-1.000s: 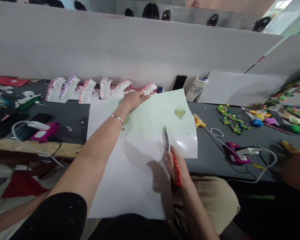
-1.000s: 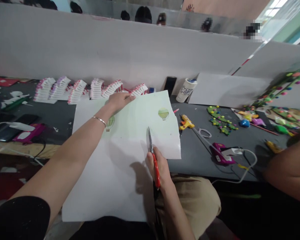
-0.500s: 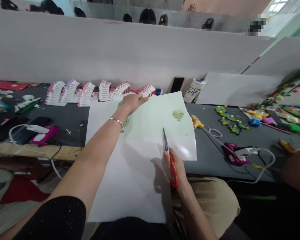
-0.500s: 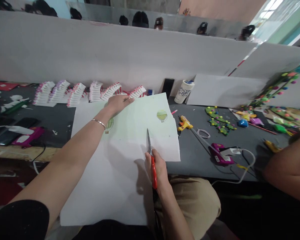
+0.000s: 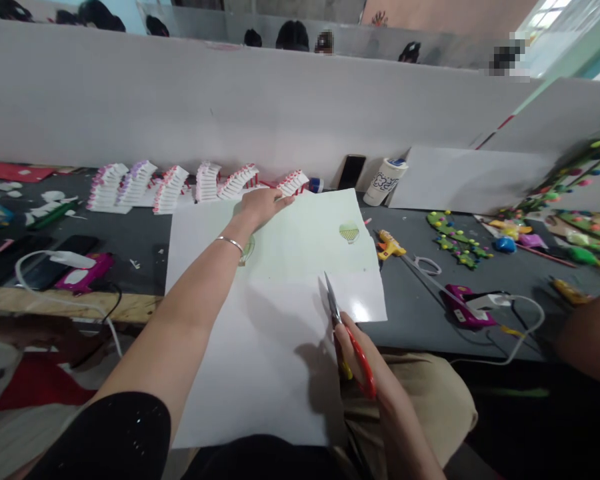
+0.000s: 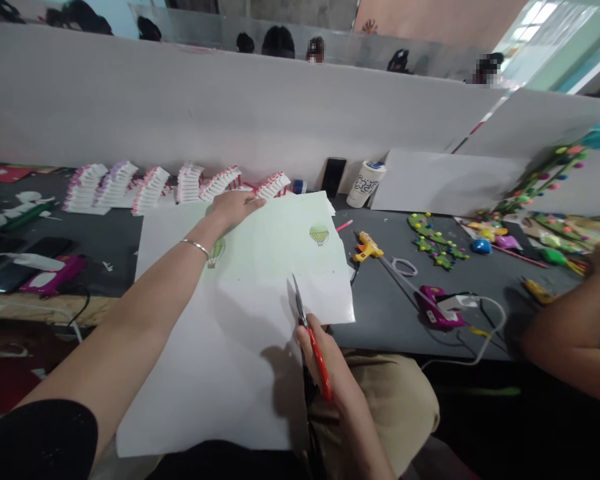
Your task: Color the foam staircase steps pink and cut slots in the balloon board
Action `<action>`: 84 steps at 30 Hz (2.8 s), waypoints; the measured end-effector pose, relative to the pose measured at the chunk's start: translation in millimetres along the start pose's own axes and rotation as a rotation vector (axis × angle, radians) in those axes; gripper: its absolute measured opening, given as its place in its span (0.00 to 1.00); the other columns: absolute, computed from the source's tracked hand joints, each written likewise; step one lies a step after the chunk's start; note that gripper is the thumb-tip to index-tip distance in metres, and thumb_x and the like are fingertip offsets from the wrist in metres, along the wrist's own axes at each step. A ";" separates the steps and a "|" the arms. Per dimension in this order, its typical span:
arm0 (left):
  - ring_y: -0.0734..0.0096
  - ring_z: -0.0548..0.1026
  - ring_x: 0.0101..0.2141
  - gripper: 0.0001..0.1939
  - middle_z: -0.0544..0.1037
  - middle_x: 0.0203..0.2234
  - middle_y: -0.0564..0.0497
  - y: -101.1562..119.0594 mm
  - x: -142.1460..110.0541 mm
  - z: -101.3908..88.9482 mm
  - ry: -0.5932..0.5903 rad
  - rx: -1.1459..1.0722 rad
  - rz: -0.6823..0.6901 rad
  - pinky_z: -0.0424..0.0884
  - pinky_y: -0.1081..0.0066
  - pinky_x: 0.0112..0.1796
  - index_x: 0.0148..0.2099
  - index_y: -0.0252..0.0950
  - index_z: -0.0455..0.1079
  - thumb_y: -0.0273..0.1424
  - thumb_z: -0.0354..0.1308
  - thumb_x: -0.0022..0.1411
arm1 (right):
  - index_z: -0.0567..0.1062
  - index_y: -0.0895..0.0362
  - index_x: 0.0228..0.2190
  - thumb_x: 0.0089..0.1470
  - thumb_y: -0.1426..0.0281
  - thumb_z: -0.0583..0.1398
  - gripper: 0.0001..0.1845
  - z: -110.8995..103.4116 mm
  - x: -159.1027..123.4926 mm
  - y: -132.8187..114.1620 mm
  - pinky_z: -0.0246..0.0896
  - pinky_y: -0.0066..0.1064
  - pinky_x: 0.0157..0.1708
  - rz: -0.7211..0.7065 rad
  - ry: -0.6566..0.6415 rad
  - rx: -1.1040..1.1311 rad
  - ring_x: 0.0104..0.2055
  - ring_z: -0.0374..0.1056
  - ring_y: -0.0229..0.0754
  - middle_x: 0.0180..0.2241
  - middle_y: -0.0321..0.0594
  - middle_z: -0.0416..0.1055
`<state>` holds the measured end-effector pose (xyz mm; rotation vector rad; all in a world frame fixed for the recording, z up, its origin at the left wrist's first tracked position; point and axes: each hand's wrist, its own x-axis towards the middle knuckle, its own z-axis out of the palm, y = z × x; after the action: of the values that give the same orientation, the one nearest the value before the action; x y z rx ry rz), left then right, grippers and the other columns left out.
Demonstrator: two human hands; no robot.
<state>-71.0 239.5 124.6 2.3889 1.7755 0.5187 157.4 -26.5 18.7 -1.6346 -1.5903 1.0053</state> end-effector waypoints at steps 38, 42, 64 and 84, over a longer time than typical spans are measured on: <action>0.61 0.71 0.32 0.30 0.74 0.27 0.49 8.2 -5.0 -5.4 0.029 -0.063 0.062 0.57 0.66 0.33 0.32 0.40 0.68 0.58 0.40 0.64 | 0.72 0.56 0.41 0.60 0.44 0.44 0.32 8.5 55.7 -15.6 0.61 0.34 0.31 -0.083 0.169 -0.049 0.29 0.68 0.47 0.27 0.42 0.73; 0.62 0.71 0.31 0.30 0.74 0.27 0.49 6.3 -3.0 -3.3 0.020 -0.041 0.060 0.57 0.66 0.33 0.32 0.40 0.68 0.58 0.39 0.64 | 0.71 0.56 0.41 0.59 0.44 0.44 0.32 8.0 55.1 -20.4 0.60 0.34 0.30 -0.069 0.163 -0.033 0.28 0.68 0.47 0.26 0.41 0.72; 0.61 0.72 0.32 0.28 0.74 0.27 0.49 14.1 -7.7 -10.9 0.011 -0.063 0.061 0.59 0.66 0.34 0.32 0.40 0.68 0.57 0.41 0.65 | 0.67 0.52 0.29 0.54 0.41 0.47 0.28 6.5 54.4 -34.2 0.54 0.33 0.26 0.000 0.238 -0.065 0.23 0.60 0.43 0.18 0.34 0.64; 0.58 0.74 0.35 0.28 0.77 0.28 0.47 23.1 -4.3 -7.9 0.021 -0.051 0.070 0.60 0.65 0.36 0.34 0.40 0.72 0.57 0.43 0.64 | 0.65 0.52 0.31 0.56 0.39 0.42 0.31 -14.5 66.9 -39.7 0.61 0.37 0.30 -0.035 0.127 -0.056 0.27 0.65 0.45 0.22 0.36 0.66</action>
<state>-53.9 227.5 138.0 2.4272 1.6709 0.5925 148.1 43.7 54.1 -1.6679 -1.5685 0.8290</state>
